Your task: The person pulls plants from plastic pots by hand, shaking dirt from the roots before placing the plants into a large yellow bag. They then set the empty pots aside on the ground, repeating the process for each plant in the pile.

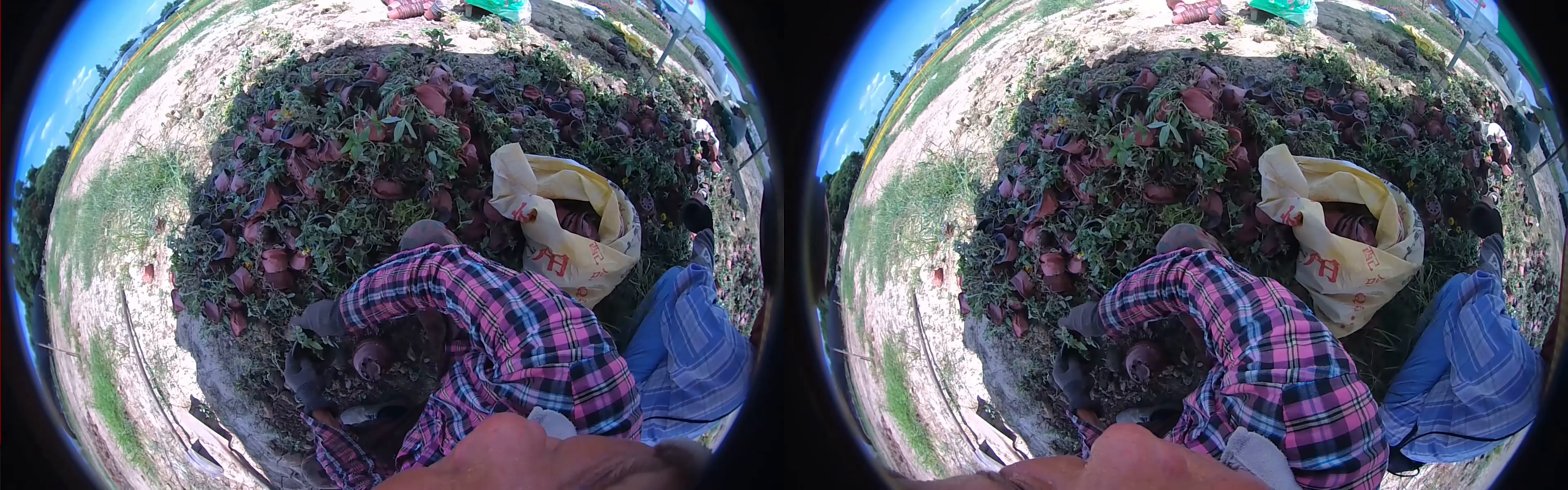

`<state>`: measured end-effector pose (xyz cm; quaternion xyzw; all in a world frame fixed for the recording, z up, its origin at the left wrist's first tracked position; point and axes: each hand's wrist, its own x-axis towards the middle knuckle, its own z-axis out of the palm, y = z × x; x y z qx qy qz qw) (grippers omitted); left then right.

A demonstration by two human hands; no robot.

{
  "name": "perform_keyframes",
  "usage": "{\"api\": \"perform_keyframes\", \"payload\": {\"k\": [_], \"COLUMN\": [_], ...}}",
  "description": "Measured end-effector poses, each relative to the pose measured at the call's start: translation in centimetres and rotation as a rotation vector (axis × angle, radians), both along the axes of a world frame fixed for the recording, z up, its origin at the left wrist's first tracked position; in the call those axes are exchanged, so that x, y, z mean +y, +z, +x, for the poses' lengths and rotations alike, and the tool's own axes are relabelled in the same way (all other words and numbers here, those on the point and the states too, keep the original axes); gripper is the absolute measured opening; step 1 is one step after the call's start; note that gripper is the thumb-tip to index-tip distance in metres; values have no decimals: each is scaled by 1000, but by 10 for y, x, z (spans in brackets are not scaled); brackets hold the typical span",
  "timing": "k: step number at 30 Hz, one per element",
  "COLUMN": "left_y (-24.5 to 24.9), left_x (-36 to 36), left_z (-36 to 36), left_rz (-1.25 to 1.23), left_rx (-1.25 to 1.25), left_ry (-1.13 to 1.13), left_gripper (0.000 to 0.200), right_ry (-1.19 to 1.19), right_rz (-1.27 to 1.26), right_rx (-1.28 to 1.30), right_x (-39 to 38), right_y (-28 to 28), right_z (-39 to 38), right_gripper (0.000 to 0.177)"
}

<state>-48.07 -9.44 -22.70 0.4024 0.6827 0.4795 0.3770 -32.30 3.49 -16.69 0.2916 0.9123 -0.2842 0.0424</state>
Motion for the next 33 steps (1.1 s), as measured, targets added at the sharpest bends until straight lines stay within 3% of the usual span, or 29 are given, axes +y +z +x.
{"api": "perform_keyframes", "payload": {"k": [1, 3, 6, 8, 11, 20, 23, 26, 28, 29, 30, 31, 32, 33], "left_y": [2, 56, 79, 82, 84, 93, 96, 75, 56, 72, 78, 81, 72, 71], "left_x": [-3, -12, -8, -6, 0, -10, -8, 0, 2, 1, 3, 2, 2, 2], "left_z": [-2, 16, 35, 45, 57, 50, 61, 62, 54, 61, 64, 63, 59, 59], "left_rz": [53, 154, 311, 321, 379, 344, 331, 389, 426, 345, 361, 355, 328, 286], "left_rx": [-197, -578, -366, -339, -437, -408, -373, -132, 104, -28, 56, 148, 157, 82], "left_ry": [31, 108, 11, -157, -235, -145, -145, -82, 4, 14, 18, 31, 53, 87], "left_gripper": [31, 39, 51, 60, 67, 75, 78, 81, 81, 81, 79, 77, 73, 72], "right_ry": [-83, -231, -418, -414, -255, 20, 138, 308, 348, 332, 312, 349, 373, 468], "right_rz": [-74, -242, -877, -1000, -886, -581, -331, 25, 192, 118, 48, 38, 102, 33], "right_rx": [96, 296, 338, 355, 404, 496, 468, 379, 504, 442, 380, 410, 380, 606], "right_x": [7, 19, 24, 23, 23, 21, 22, 32, 29, 30, 30, 38, 35, 53], "right_y": [-5, -10, 19, 19, 0, -26, -31, -34, -20, -17, -14, -53, -41, -90], "right_z": [4, 13, 24, 25, 15, -10, -6, 0, 14, 17, 19, 4, 10, -4], "right_gripper": [55, 49, 36, 35, 33, 28, 28, 30, 35, 41, 48, 43, 40, 37]}}
